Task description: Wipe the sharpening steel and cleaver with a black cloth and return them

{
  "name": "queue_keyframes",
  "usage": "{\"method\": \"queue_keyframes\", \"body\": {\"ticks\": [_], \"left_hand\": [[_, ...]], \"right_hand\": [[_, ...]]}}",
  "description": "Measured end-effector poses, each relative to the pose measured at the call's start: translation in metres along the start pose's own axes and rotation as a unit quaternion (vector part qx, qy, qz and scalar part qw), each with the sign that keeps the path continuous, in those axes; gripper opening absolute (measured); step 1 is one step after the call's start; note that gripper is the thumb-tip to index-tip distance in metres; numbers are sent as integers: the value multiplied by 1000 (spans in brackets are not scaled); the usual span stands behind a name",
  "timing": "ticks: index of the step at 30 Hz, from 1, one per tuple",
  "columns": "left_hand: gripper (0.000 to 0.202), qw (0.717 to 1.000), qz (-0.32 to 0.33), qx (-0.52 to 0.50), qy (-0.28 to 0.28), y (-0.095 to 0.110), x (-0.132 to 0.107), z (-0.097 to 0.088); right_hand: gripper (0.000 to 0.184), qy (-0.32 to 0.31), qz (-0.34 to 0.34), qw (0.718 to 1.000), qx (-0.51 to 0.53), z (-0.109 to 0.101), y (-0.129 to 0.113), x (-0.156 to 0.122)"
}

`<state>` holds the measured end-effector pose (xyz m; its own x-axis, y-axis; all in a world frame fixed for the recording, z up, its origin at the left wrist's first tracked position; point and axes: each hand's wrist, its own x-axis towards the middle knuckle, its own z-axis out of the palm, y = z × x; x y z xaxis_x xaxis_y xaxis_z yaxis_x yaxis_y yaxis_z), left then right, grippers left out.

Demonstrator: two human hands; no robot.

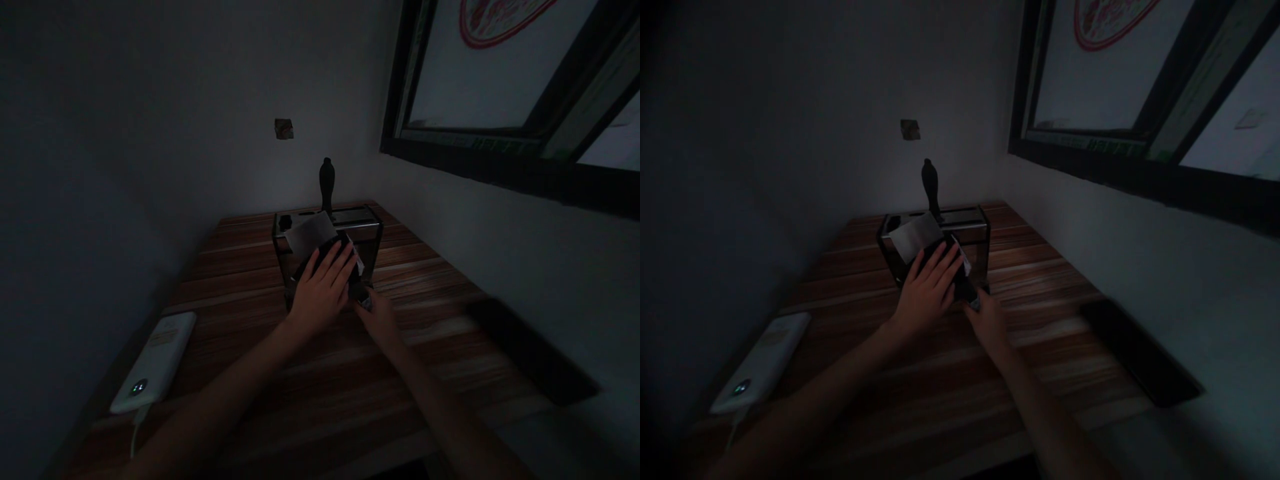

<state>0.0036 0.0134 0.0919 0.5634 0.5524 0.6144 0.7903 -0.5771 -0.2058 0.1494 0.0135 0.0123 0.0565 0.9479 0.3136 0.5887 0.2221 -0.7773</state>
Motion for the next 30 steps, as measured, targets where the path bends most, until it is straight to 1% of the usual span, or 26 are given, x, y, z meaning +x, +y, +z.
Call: {"method": "queue_keyframes", "body": {"ticks": [7,11,14,22,30], "left_hand": [[50,999,42,8,-23,18,-14,10],[51,997,65,10,-37,27,-22,19],[51,997,69,6,-38,31,-25,22],[48,997,67,-5,-43,30,-24,21],[48,997,64,-7,-51,25,-21,16]], "right_hand": [[22,-1,8,1000,-16,-1,-1,-1],[22,-7,18,1000,2,-1,1,-2],[24,-1,19,1000,15,-2,2,-2],[24,3,24,1000,13,-1,1,-3],[24,-11,24,1000,0,-1,4,-1]]}}
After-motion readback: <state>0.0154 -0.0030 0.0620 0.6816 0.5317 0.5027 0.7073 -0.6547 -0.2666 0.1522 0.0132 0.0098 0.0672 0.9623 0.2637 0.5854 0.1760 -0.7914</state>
